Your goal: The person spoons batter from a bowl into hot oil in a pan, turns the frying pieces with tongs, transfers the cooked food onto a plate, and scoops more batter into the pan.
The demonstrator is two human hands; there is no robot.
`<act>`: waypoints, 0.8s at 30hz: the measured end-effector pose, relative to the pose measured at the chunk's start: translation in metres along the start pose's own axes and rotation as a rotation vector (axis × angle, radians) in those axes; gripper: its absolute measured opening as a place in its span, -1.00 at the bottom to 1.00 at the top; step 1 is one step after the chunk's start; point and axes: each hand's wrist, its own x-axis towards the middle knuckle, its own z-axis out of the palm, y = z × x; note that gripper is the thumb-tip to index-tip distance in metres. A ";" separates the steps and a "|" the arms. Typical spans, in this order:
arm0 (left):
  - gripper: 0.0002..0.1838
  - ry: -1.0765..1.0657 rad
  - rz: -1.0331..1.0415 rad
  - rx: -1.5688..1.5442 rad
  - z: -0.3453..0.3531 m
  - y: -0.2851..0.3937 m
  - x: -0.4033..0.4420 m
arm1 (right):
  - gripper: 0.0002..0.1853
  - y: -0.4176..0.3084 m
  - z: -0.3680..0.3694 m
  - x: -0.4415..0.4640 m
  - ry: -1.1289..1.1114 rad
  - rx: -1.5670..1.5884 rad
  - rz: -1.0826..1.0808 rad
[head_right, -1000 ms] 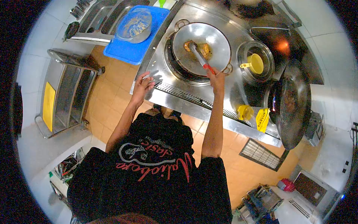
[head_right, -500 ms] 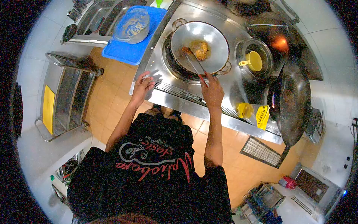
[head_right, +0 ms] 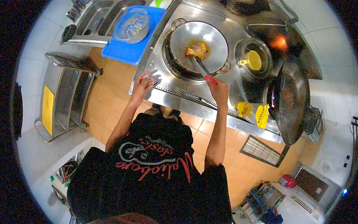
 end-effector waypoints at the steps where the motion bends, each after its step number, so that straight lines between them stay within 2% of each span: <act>1: -0.61 0.001 0.003 -0.001 0.000 0.000 0.001 | -0.58 0.002 0.002 0.002 0.001 0.000 -0.003; 3: -0.61 0.014 -0.003 -0.011 -0.001 0.000 0.000 | -0.52 0.000 0.006 0.005 -0.130 0.355 0.451; 4: -0.61 0.018 0.000 -0.011 -0.002 0.000 0.000 | -0.52 -0.001 0.009 0.007 -0.133 0.356 0.448; 6: -0.61 0.024 -0.007 -0.030 -0.002 0.000 -0.001 | -0.53 -0.001 0.013 0.010 -0.082 0.713 0.470; 12: -0.62 0.019 -0.005 -0.004 -0.004 -0.001 -0.001 | -0.61 0.016 0.032 0.023 -0.111 1.021 0.593; 16: -0.62 0.039 -0.012 -0.006 -0.004 0.003 -0.004 | -0.62 0.011 0.032 0.021 -0.125 1.005 0.615; 22: -0.62 0.017 -0.012 -0.016 -0.003 0.001 -0.002 | -0.66 -0.009 0.026 0.011 -0.100 0.954 0.524; 24: -0.62 0.011 -0.012 -0.007 -0.002 0.001 -0.002 | -0.62 -0.022 0.027 0.010 -0.052 0.870 0.473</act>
